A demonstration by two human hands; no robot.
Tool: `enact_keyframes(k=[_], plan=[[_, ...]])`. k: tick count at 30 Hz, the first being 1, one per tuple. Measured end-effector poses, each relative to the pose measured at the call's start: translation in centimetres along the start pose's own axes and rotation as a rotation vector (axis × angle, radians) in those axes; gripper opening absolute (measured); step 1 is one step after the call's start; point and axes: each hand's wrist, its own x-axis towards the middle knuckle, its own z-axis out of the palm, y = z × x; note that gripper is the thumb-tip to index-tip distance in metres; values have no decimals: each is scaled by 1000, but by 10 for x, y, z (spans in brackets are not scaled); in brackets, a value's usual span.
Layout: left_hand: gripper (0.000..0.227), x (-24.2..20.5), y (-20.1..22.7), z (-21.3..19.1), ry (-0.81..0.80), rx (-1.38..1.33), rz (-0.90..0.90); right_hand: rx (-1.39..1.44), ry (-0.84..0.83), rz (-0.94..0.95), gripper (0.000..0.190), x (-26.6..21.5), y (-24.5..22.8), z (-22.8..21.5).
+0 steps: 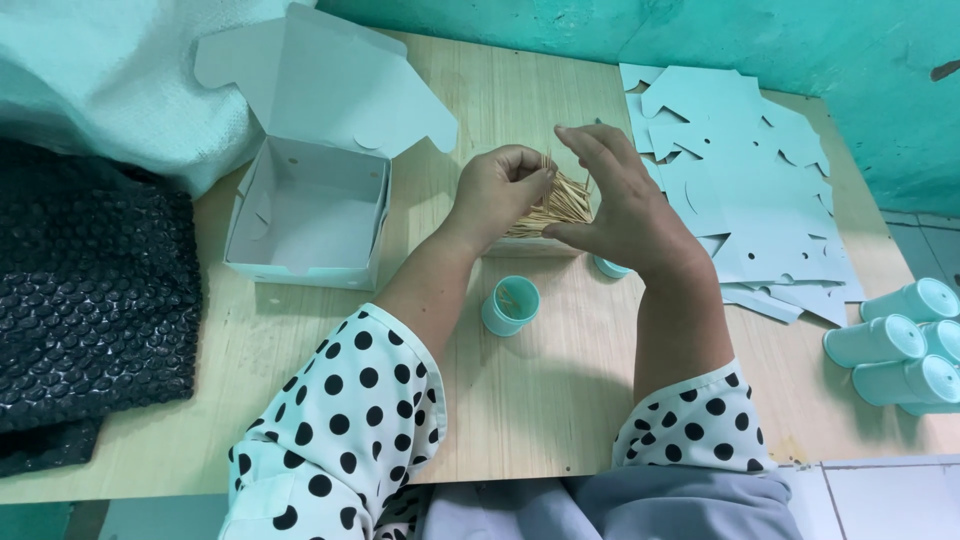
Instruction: The person folds a flat white paper box into a three-dimensional container and secures it with wooden sticks. Then they open a small light-blue plastic container and fill it with wooden sticks from a nearby bin.
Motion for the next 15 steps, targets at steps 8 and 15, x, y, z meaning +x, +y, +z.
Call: enact_keyframes(k=[8,15], plan=[[15,-3,8,2,-50,45,-31,-162,-55,80,102,0,7,2],[15,-23,28,1,-96,28,-22,-133,-31,34,92,-12,-5,-4]])
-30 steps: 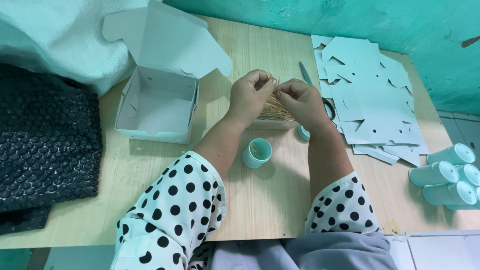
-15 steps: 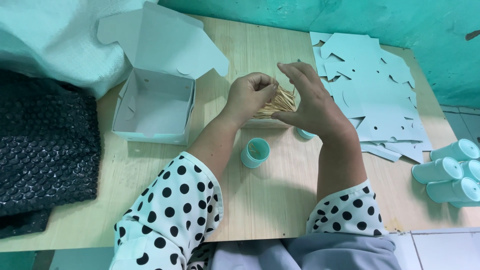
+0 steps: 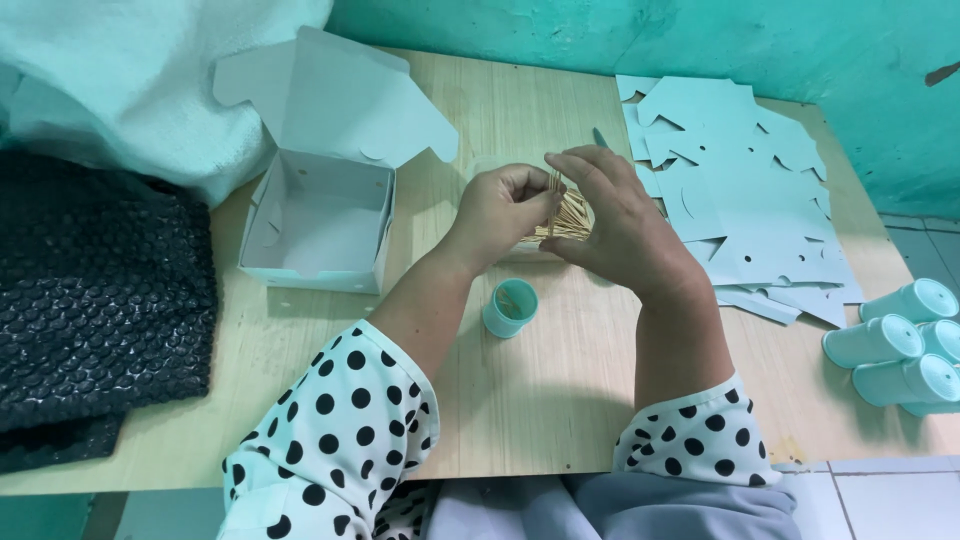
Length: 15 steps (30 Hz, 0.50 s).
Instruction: The person folds a flat white paper box into a three-dimensional container and secures it with wooden sticks. Then they open a small light-blue plastic container and fill it with wooden sticks from a nearby bin.
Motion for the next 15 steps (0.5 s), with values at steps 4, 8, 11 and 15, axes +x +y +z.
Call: enact_keyframes(k=[4,8,11,15], plan=[[15,-33,12,1,-12,-2,-26,-49,44,-102,91,-18,-3,9],[13,-68,5,0,-54,6,-35,-31,32,-146,90,-42,-25,10],[9,-97,4,-2,-61,-5,-44,116,22,-155,89,-57,-44,7],[9,-113,-1,-6,-35,-73,-53,460,61,-159,85,-68,-41,20]])
